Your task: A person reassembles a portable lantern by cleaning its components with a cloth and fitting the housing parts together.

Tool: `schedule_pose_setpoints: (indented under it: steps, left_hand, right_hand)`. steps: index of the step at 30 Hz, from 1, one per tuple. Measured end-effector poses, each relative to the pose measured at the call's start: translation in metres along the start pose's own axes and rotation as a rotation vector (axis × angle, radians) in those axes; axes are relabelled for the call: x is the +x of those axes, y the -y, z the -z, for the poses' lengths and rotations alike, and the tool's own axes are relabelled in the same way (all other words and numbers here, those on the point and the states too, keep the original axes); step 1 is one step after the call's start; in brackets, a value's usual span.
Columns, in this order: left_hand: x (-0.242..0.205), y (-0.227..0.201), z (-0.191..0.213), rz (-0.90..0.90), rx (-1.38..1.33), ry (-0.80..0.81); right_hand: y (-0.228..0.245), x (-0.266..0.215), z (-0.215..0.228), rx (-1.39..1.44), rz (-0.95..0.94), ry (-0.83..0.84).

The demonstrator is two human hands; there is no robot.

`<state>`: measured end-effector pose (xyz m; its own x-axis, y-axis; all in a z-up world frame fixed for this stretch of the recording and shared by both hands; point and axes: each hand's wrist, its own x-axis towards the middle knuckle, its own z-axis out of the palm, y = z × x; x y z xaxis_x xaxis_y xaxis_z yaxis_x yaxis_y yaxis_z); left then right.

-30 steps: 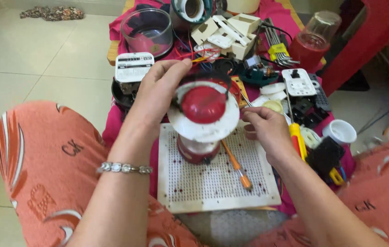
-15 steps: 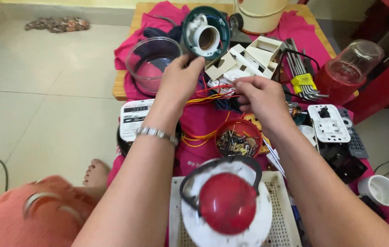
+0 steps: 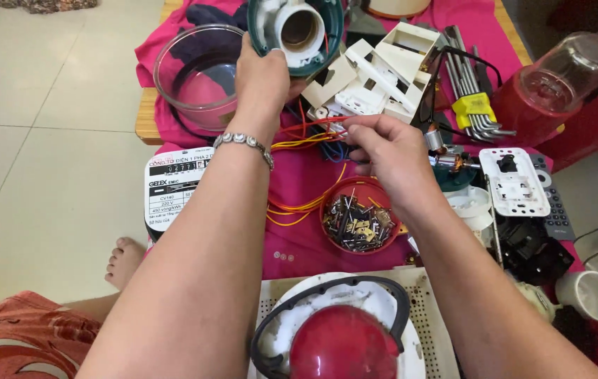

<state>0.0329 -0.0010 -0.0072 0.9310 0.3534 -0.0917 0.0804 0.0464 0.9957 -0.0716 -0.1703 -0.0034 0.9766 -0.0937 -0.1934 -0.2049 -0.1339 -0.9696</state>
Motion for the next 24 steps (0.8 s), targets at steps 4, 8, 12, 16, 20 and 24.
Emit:
schedule_pose_setpoints:
  steps: [4, 8, 12, 16, 20, 24]
  left_hand:
    - [-0.03, -0.019, 0.007, -0.027, -0.091, 0.006]
    - [-0.057, -0.037, 0.017, -0.12, 0.033, -0.037]
    - [-0.104, -0.068, 0.039, -0.209, 0.044, 0.045]
    - [-0.14, -0.083, 0.059, -0.301, 0.192, 0.109]
    - [-0.169, -0.085, 0.068, -0.227, 0.309, 0.142]
    - [-0.202, -0.093, 0.067, -0.097, 0.396, 0.24]
  right_hand:
    - [0.009, -0.006, 0.002, -0.022, 0.121, -0.009]
    - [0.036, -0.024, 0.0, -0.085, 0.382, -0.119]
    - [0.048, -0.038, -0.004, -0.192, 0.795, -0.206]
    - [0.046, -0.052, -0.008, -0.344, 0.887, -0.277]
    - [0.04, -0.076, -0.005, -0.472, 0.866, -0.335]
    - [0.018, -0.078, 0.011, -0.599, 0.87, -0.366]
